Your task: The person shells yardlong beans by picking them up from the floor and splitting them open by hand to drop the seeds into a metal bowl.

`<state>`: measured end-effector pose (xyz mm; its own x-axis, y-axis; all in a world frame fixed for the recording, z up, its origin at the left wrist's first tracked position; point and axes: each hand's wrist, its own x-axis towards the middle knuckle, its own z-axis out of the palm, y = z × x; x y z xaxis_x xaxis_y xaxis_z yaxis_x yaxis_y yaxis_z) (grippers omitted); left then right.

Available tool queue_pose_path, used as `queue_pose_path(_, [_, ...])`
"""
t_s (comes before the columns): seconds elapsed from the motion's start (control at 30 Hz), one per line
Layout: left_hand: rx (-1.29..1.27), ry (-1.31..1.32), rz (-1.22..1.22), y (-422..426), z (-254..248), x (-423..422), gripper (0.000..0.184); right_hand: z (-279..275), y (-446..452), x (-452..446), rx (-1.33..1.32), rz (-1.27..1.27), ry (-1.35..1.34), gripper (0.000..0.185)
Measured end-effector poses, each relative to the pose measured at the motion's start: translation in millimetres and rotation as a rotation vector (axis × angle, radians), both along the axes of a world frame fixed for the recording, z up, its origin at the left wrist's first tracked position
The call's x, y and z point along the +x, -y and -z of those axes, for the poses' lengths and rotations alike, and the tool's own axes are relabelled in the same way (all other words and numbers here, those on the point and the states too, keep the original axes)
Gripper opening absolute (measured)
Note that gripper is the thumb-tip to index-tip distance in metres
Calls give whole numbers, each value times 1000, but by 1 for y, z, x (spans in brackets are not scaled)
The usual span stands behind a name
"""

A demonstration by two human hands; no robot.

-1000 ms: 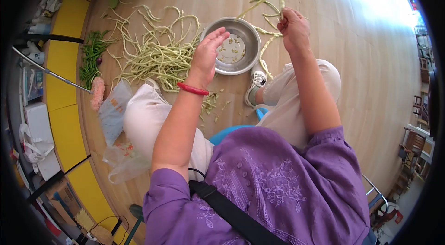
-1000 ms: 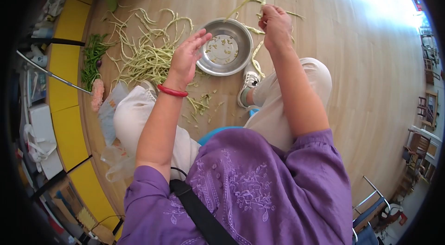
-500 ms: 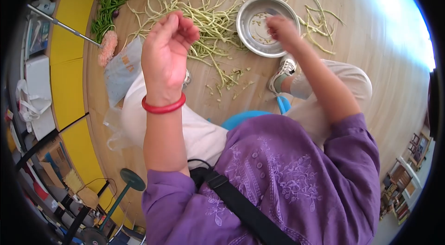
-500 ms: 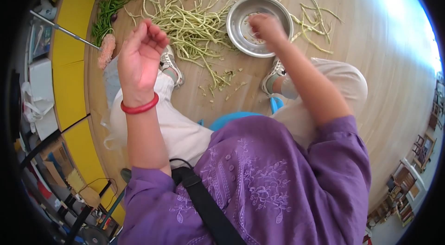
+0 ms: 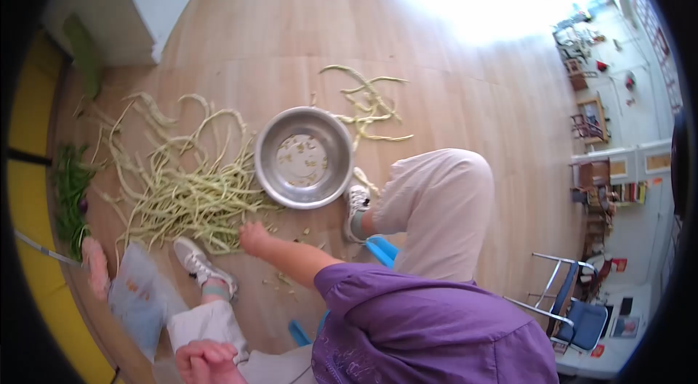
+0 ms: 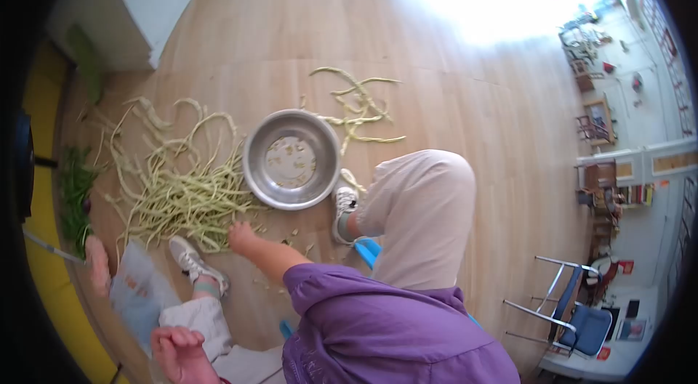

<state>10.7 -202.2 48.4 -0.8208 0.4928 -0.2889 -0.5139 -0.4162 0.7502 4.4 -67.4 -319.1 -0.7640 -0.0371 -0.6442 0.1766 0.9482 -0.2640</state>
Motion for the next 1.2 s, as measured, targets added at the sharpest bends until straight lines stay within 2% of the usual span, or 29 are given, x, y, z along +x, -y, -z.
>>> queue_pose_path(0.07, [-23,26,-8,-1,-10,1,21,-4,1,0,-7,0,-79,22])
queue_pose_path(0.13, [-13,49,-9,2,-13,3,21,-14,-5,2,-137,160,-190,15])
queue_pose_path(0.27, [16,53,28,-1,-23,13,20,-62,-17,10,-554,535,-384,7])
queue_pose_path(0.33, [46,82,50,-4,-27,20,19,-101,-26,21,-659,637,-446,9])
queue_pose_path(0.47, [96,103,166,-14,-18,30,18,-133,-34,39,-805,753,-497,20])
queue_pose_path(0.57, [-65,33,80,-35,-9,45,11,-159,-39,58,-970,826,-501,24])
queue_pose_path(0.6, [-45,47,88,-40,-6,46,11,-168,-40,65,-1036,850,-495,26])
queue_pose_path(0.8, [-221,31,54,-55,23,44,10,-238,-57,95,-1230,849,-500,26])
queue_pose_path(0.97, [-499,-92,83,-65,57,40,12,-277,-64,119,-1238,760,-640,26])
queue_pose_path(1.1, [-380,-135,94,-77,60,54,12,-293,-67,136,-1131,651,-720,23])
queue_pose_path(1.2, [-427,-114,126,-83,55,58,12,-297,-69,147,-1057,666,-734,22])
